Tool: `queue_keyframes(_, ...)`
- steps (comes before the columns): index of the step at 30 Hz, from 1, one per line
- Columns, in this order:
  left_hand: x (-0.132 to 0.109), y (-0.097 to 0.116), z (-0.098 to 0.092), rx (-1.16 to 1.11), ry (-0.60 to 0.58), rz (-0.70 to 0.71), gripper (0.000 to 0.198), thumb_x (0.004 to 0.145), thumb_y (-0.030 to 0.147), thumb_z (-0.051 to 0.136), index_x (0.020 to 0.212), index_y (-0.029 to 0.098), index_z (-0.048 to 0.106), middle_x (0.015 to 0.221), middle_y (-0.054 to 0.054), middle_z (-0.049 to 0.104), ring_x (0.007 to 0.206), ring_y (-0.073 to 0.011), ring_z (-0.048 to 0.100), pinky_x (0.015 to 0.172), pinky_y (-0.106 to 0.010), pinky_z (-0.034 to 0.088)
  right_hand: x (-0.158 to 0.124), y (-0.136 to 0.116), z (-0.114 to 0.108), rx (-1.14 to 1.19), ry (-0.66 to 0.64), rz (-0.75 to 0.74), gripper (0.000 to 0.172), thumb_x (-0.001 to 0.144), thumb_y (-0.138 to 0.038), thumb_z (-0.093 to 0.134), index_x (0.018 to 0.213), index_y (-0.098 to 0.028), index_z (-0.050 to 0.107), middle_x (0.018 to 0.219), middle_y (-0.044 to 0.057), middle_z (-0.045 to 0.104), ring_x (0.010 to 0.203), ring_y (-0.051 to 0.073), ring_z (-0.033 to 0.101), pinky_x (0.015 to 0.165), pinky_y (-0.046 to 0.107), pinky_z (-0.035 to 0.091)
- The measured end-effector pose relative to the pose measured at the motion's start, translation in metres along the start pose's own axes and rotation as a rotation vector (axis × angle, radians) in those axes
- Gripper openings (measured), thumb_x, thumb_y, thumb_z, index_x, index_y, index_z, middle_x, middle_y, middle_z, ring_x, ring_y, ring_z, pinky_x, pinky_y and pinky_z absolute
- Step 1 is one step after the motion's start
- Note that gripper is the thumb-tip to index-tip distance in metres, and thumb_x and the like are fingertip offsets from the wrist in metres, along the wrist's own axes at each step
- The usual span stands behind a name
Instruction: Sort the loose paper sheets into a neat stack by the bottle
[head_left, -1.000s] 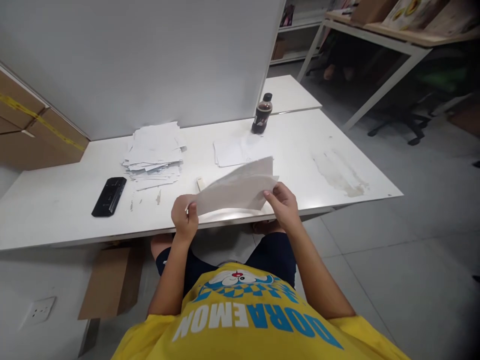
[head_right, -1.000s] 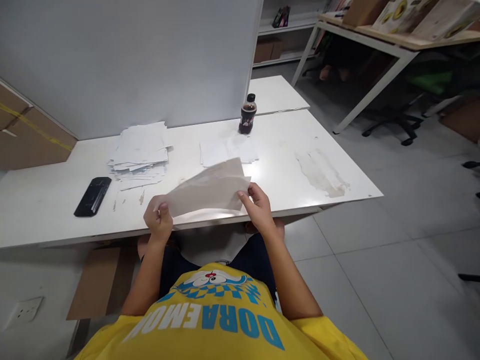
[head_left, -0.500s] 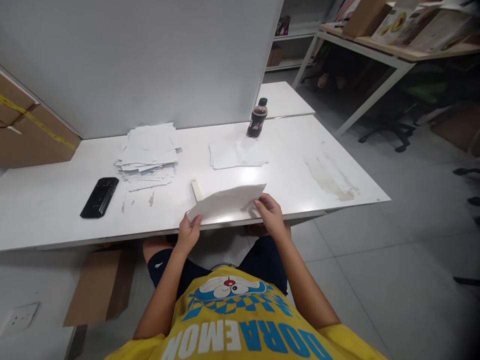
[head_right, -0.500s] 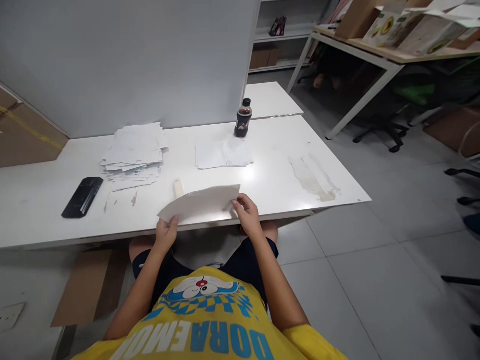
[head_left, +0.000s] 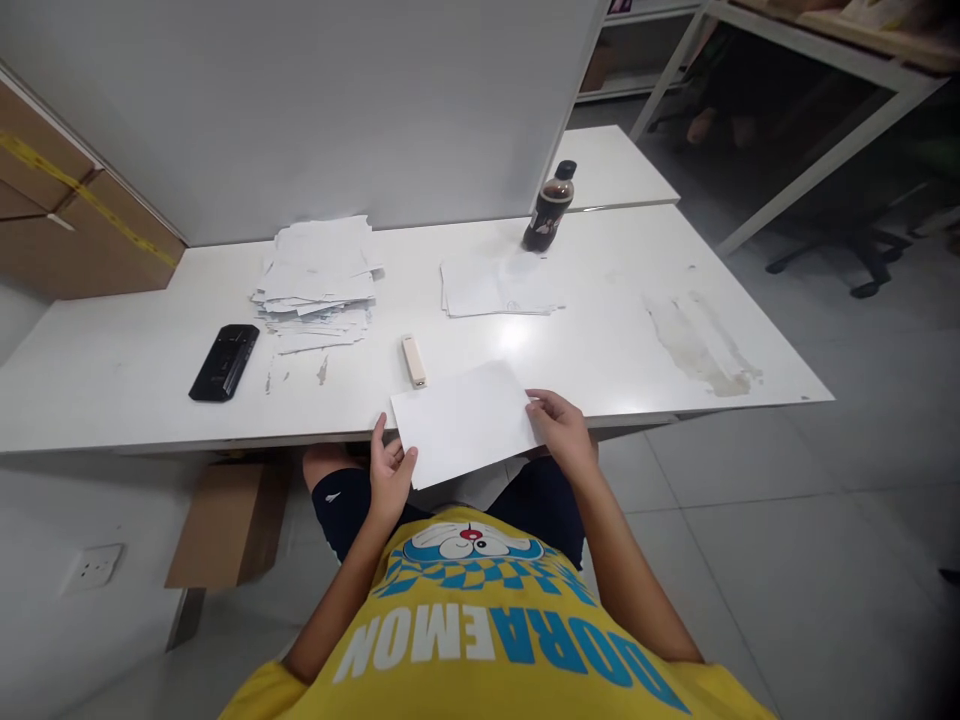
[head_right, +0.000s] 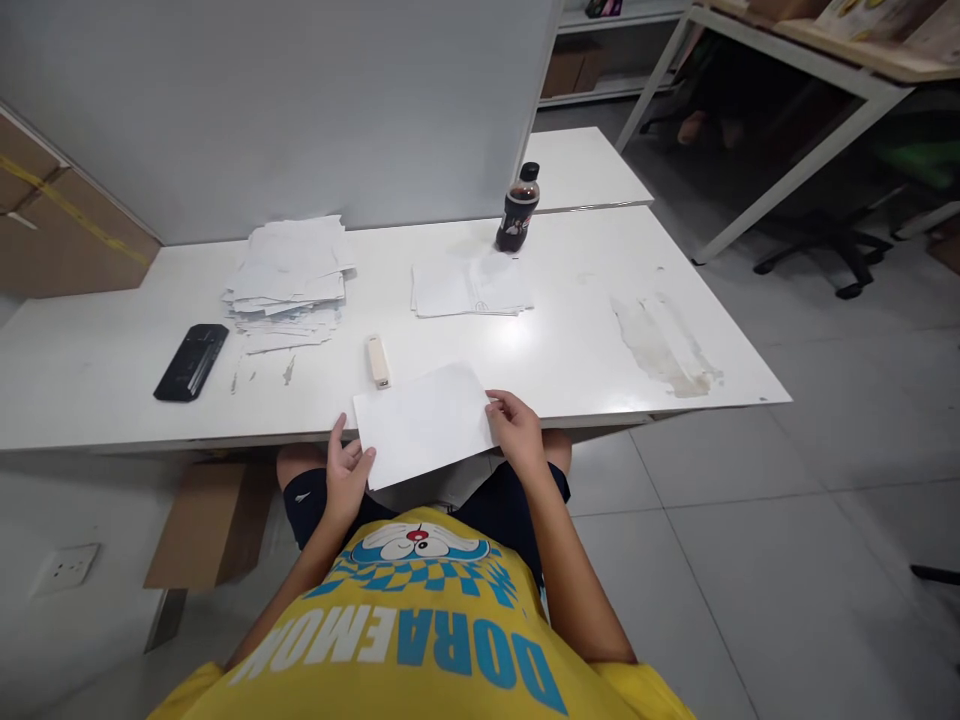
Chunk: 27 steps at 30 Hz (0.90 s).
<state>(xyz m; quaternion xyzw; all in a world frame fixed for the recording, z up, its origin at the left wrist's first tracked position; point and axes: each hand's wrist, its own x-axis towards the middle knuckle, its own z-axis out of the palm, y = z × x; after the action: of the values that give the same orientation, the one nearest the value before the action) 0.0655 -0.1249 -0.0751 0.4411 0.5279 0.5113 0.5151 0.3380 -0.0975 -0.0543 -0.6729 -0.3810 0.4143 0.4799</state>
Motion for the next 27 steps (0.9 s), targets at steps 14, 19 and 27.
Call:
queue_keyframes(14, 0.018, 0.002, 0.013, 0.176, -0.053, -0.066, 0.054, 0.082, 0.035, 0.064, 0.132, 0.019, 0.049, 0.085, 0.000, 0.059, 0.059, -0.0084, 0.055, 0.051, -0.020, 0.042, 0.032, -0.027, -0.003, -0.337, 0.129, -0.064, 0.040, 0.078, -0.034, 0.049, 0.109, -0.015, 0.068, 0.091, 0.010, 0.070, 0.077, 0.023, 0.062, 0.069, 0.037, 0.050)
queue_keyframes(19, 0.016, 0.009, 0.018, 0.128, -0.022, -0.083, 0.051, 0.079, 0.037, 0.066, 0.124, 0.017, 0.054, 0.087, -0.004, 0.066, 0.066, -0.0123, 0.061, 0.056, -0.023, 0.047, 0.023, -0.042, 0.026, -0.615, 0.192, -0.512, 0.042, 0.089, -0.028, 0.044, 0.125, -0.013, 0.059, 0.127, 0.019, 0.063, 0.117, 0.033, 0.056, 0.098, 0.051, 0.044)
queue_keyframes(27, 0.010, 0.010, 0.034, 0.084, 0.026, -0.161, 0.059, 0.076, 0.037, 0.068, 0.129, 0.018, 0.049, 0.075, 0.001, 0.064, 0.061, -0.0123, 0.061, 0.055, -0.022, 0.046, 0.003, -0.066, 0.109, -0.791, -0.354, -0.935, 0.045, 0.085, -0.003, 0.040, 0.126, -0.013, 0.057, 0.135, 0.014, 0.059, 0.127, 0.027, 0.049, 0.099, 0.042, 0.041)
